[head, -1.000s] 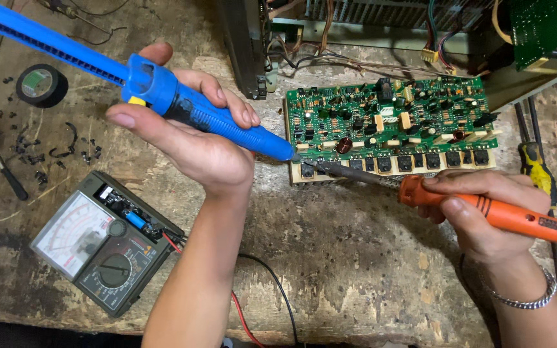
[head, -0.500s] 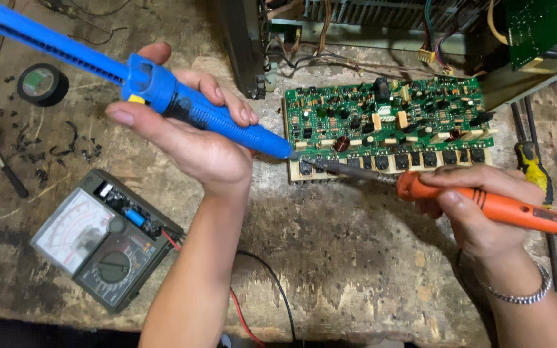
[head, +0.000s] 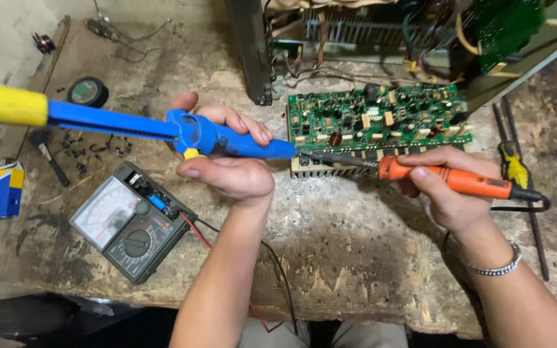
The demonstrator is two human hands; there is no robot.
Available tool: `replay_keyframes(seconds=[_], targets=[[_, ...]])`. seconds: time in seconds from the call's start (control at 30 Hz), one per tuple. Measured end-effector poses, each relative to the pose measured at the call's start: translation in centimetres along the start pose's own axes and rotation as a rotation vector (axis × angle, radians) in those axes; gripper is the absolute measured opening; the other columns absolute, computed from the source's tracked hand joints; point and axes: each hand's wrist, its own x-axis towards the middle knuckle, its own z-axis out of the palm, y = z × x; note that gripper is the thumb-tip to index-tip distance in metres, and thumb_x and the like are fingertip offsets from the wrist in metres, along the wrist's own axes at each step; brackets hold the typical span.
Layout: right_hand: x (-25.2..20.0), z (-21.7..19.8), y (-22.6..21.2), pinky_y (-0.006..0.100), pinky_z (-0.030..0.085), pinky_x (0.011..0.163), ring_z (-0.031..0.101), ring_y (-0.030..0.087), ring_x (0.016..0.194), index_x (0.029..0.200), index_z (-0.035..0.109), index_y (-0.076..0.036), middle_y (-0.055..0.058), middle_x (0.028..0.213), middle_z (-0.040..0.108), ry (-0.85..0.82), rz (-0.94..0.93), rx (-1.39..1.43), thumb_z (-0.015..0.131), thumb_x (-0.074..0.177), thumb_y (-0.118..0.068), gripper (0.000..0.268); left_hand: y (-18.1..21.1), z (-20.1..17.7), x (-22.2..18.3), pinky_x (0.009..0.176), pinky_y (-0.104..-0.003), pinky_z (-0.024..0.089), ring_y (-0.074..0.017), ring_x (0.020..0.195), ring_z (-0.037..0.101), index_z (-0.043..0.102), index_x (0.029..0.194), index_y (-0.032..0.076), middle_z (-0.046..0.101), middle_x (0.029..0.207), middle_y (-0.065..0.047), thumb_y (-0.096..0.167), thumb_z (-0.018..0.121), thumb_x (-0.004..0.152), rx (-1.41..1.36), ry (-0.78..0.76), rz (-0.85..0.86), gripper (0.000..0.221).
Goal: The person uses a soldering iron and a desoldering pump to work on a circuit board, then uses pliers to manipulate components on the board.
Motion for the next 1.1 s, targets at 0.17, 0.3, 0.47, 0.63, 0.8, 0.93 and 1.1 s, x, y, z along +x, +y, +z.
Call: replay_keyframes(seconds=[0.17, 0.3, 0.47, 0.63, 0.8, 0.93, 1.1], targets=[[0.1, -0.1, -0.1, 0.019, 0.042, 0.042, 0.053, 0.017, 0.044, 0.082, 0.056, 0.005, 0.016, 0.061, 0.055, -0.006, 0.029, 0.021, 0.053, 0.076, -0.009, 0.016, -0.2, 0.2, -0.1, 0.034, -0.027, 0.039, -0.0156, 0.037, 0.039, 0.032, 0.105, 0.004, 0.040, 0.062, -0.006, 0.063, 0.040, 0.070, 0.034, 0.018, 0.014, 0.070], [0.0, -0.3, 0.0, 0.018, 0.042, 0.049, 0.055, 0.015, 0.049, 0.082, 0.058, 0.002, 0.013, 0.066, 0.057, 0.004, 0.054, -0.059, 0.054, 0.076, -0.011, 0.015, -0.3, -0.1, -0.2, 0.034, -0.027, 0.039, -0.0155, 0.038, 0.038, 0.031, 0.107, 0.005, 0.040, 0.062, -0.006, 0.063, 0.040, 0.070, 0.024, 0.019, 0.016, 0.069], [0.0, -0.1, -0.1, 0.019, 0.041, 0.042, 0.053, 0.017, 0.043, 0.083, 0.057, 0.005, 0.016, 0.063, 0.056, -0.004, 0.037, -0.041, 0.053, 0.076, -0.010, 0.017, -0.4, 0.1, -0.9, 0.035, -0.025, 0.037, -0.0140, 0.038, 0.037, 0.030, 0.104, 0.008, 0.038, 0.063, -0.004, 0.066, 0.038, 0.070, 0.169, 0.007, 0.078, 0.068], [-0.3, -0.5, 0.8, 0.020, 0.041, 0.060, 0.056, 0.015, 0.062, 0.082, 0.060, -0.001, 0.012, 0.075, 0.060, 0.017, 0.014, -0.208, 0.055, 0.075, -0.012, 0.014, -0.1, 1.0, -0.7, 0.033, -0.025, 0.032, -0.0134, 0.035, 0.035, 0.030, 0.094, 0.011, 0.036, 0.059, -0.003, 0.068, 0.038, 0.068, 0.215, 0.050, 0.065, 0.063], [-0.3, 0.1, 0.4, 0.019, 0.039, 0.039, 0.051, 0.018, 0.042, 0.082, 0.055, 0.006, 0.016, 0.060, 0.053, 0.044, 0.069, 0.053, 0.054, 0.075, -0.012, 0.019, 0.0, 1.2, -0.4, 0.033, -0.025, 0.035, -0.0138, 0.034, 0.034, 0.029, 0.094, 0.008, 0.036, 0.059, -0.004, 0.062, 0.034, 0.074, 0.225, 0.058, 0.058, 0.058], [-0.5, -0.1, 1.6, 0.019, 0.041, 0.041, 0.050, 0.017, 0.042, 0.083, 0.056, 0.004, 0.016, 0.061, 0.054, 0.059, 0.116, 0.129, 0.055, 0.073, -0.015, 0.021, 0.7, 0.3, 0.5, 0.033, -0.026, 0.037, -0.0147, 0.037, 0.038, 0.032, 0.102, 0.007, 0.039, 0.059, -0.005, 0.060, 0.031, 0.076, 0.095, 0.037, 0.069, 0.059], [0.2, 0.1, 1.3, 0.017, 0.044, 0.035, 0.049, 0.012, 0.037, 0.082, 0.055, 0.000, 0.010, 0.052, 0.049, 0.202, -0.013, 0.327, 0.053, 0.076, -0.023, 0.023, 3.3, -0.6, 2.6, 0.031, -0.029, 0.033, -0.0162, 0.035, 0.036, 0.040, 0.100, 0.008, 0.038, 0.056, -0.003, 0.060, 0.028, 0.069, -0.031, 0.257, 0.003, 0.061]])
